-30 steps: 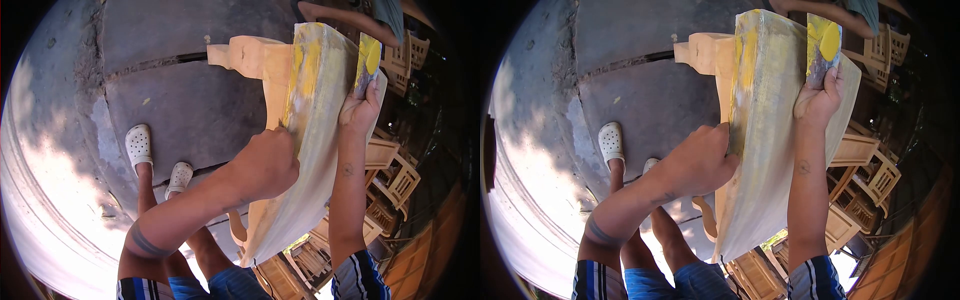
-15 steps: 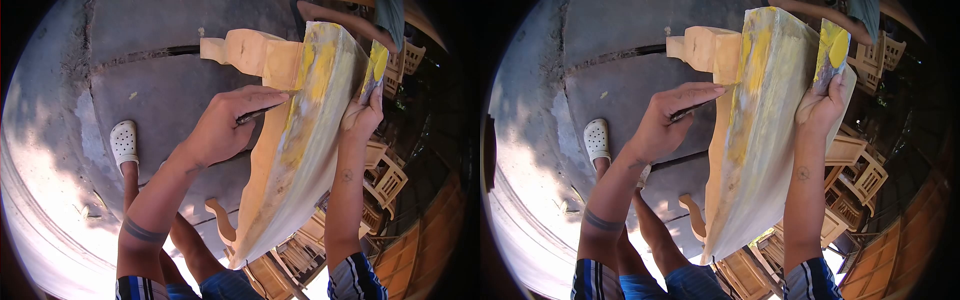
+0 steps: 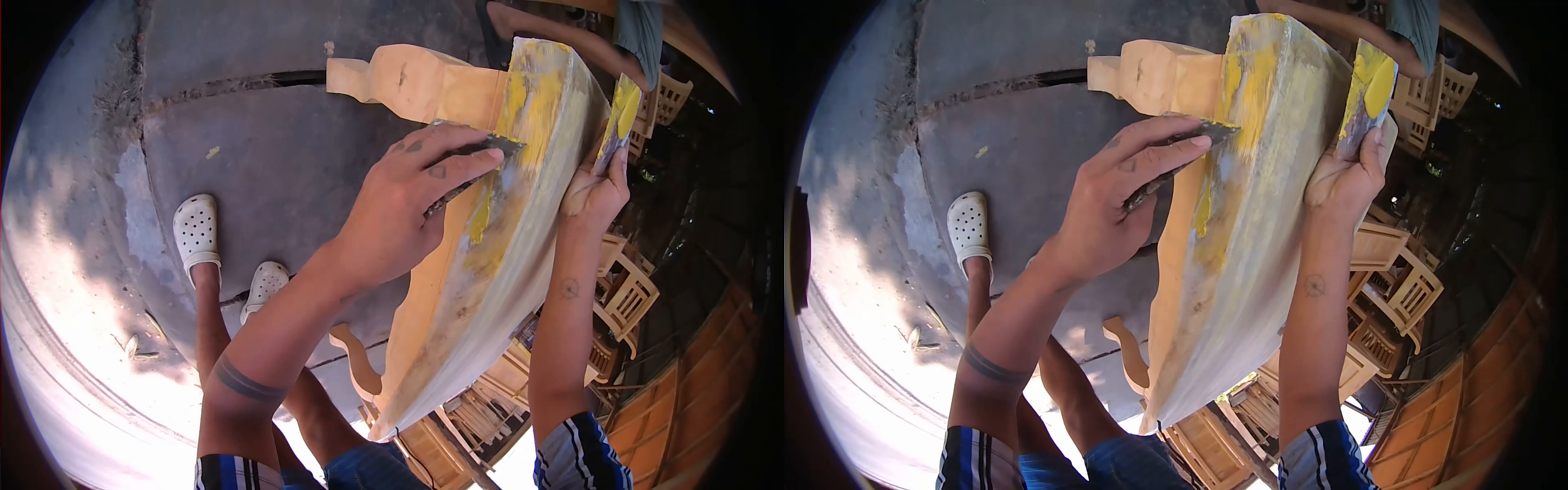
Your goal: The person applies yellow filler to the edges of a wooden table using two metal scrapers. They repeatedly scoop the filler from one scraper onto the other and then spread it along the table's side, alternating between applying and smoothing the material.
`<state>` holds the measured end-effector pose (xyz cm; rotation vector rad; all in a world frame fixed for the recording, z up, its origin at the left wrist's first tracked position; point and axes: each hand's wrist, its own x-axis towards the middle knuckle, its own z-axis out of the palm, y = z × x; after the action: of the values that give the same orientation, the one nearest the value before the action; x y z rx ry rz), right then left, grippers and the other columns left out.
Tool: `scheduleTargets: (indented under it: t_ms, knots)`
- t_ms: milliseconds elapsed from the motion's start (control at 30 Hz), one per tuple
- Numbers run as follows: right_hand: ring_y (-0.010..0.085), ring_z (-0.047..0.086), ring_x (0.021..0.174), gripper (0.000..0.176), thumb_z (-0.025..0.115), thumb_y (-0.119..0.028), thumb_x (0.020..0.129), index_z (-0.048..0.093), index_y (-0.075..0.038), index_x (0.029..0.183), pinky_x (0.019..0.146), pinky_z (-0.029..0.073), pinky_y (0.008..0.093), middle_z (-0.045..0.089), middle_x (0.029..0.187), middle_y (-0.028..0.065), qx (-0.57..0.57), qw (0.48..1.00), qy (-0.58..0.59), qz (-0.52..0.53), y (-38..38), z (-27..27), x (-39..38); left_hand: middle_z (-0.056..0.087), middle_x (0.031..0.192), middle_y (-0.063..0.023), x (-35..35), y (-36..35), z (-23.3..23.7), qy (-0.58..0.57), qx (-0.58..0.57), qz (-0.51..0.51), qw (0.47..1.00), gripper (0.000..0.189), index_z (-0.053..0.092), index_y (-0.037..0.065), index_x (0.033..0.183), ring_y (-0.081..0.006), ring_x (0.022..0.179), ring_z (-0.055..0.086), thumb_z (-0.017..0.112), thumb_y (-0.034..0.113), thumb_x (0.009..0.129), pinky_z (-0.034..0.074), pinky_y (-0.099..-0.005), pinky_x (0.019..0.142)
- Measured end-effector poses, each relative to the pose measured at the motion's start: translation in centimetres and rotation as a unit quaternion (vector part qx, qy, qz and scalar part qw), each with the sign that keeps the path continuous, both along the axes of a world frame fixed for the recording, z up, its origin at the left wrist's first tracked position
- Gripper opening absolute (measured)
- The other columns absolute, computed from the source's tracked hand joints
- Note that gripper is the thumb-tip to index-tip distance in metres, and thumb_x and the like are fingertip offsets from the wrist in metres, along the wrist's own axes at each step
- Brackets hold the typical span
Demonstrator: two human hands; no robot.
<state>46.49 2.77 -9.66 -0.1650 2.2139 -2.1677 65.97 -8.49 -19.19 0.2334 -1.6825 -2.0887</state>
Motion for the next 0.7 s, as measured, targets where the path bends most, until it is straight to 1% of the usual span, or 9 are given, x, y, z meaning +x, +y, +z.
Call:
scheduleTargets:
  t_ms: [33,133,233,333,400,500,600,633,700]
  knots:
    - [0.0276,0.048,0.118,0.037,0.035,-0.006,0.096,0.034,0.012,0.129,0.101,0.043,0.0348,0.045,0.128,0.0214,0.003,1.0,0.005,0.002,0.2,0.0,-0.2,0.05,0.127,-0.0089,-0.3,0.6,0.0,0.004,-0.026,0.015,1.0,0.068,0.058,0.012,0.117,-0.03,0.121,0.046,0.054,-0.018,0.056,0.041,-0.0413,0.098]
    - [0.0274,0.048,0.118,0.037,0.035,-0.006,0.096,0.034,0.012,0.129,0.101,0.043,0.0344,0.045,0.128,0.0214,0.013,1.0,0.01,-0.002,0.4,-0.1,-0.5,0.05,0.127,-0.0077,4.9,3.7,0.6,0.003,-0.103,-0.054,0.993,0.068,0.057,0.012,0.118,-0.0294,0.121,0.046,0.057,-0.016,0.056,0.041,-0.0395,0.099]
    - [0.0271,0.048,0.117,0.037,0.035,-0.006,0.096,0.034,0.012,0.128,0.101,0.043,0.034,0.045,0.127,0.0216,0.017,1.0,0.01,-0.012,-0.1,-0.1,-0.2,0.051,0.127,-0.0081,8.2,1.8,1.0,0.01,-0.083,-0.2,0.976,0.068,0.059,0.012,0.116,-0.0311,0.118,0.048,0.053,-0.018,0.055,0.041,-0.0397,0.099]
    - [0.027,0.048,0.117,0.037,0.035,-0.007,0.096,0.035,0.012,0.128,0.101,0.043,0.0339,0.045,0.128,0.0217,0.009,1.0,0.008,-0.002,0.0,0.1,0.3,0.056,0.121,-0.0093,4.0,-1.8,0.3,0.003,0.008,-0.056,0.998,0.067,0.061,0.011,0.113,-0.0313,0.114,0.053,0.049,-0.019,0.053,0.043,-0.0399,0.097]
    - [0.0272,0.048,0.118,0.037,0.034,-0.007,0.096,0.035,0.012,0.128,0.101,0.042,0.034,0.045,0.128,0.0218,0.01,1.0,0.011,0.007,0.0,0.0,0.1,0.059,0.116,-0.0109,-0.5,-4.9,0.2,0.028,0.009,-0.026,0.999,0.066,0.063,0.009,0.109,-0.0318,0.109,0.056,0.045,-0.02,0.052,0.044,-0.039,0.095]
    - [0.0274,0.048,0.118,0.037,0.034,-0.007,0.097,0.034,0.012,0.128,0.102,0.042,0.0343,0.045,0.128,0.0221,0.011,1.0,0.01,0.0,0.0,0.0,0.0,0.062,0.105,-0.0144,-3.6,-6.0,-0.2,0.077,-0.072,-0.021,0.994,0.056,0.061,0.006,0.109,-0.0323,0.095,0.059,0.051,-0.015,0.058,0.05,-0.0366,0.08]
    - [0.0276,0.049,0.117,0.037,0.033,-0.007,0.097,0.034,0.012,0.128,0.101,0.043,0.0346,0.044,0.128,0.0223,-0.006,1.0,0.01,0.008,0.5,-0.1,-0.4,0.061,0.107,-0.0125,-0.7,-4.0,1.1,0.053,-0.07,-0.081,0.993,0.055,0.062,0.007,0.108,-0.0322,0.097,0.058,0.053,-0.013,0.058,0.049,-0.038,0.082]
    - [0.0277,0.049,0.117,0.037,0.033,-0.007,0.097,0.034,0.012,0.128,0.101,0.043,0.0348,0.044,0.128,0.0224,-0.005,1.0,0.01,0.009,0.5,-0.2,-0.3,0.06,0.111,-0.0099,0.7,-2.2,1.2,0.049,-0.089,-0.068,0.993,0.055,0.063,0.01,0.108,-0.0303,0.102,0.056,0.056,-0.011,0.058,0.047,-0.0402,0.087]
    - [0.0279,0.049,0.117,0.037,0.033,-0.007,0.097,0.034,0.012,0.128,0.101,0.043,0.035,0.044,0.128,0.0226,-0.003,1.0,0.011,0.011,0.4,-0.2,-0.2,0.058,0.114,-0.0077,4.3,0.6,2.1,0.025,-0.093,-0.088,0.991,0.055,0.063,0.011,0.109,-0.0286,0.108,0.054,0.058,-0.01,0.058,0.044,-0.0429,0.092]
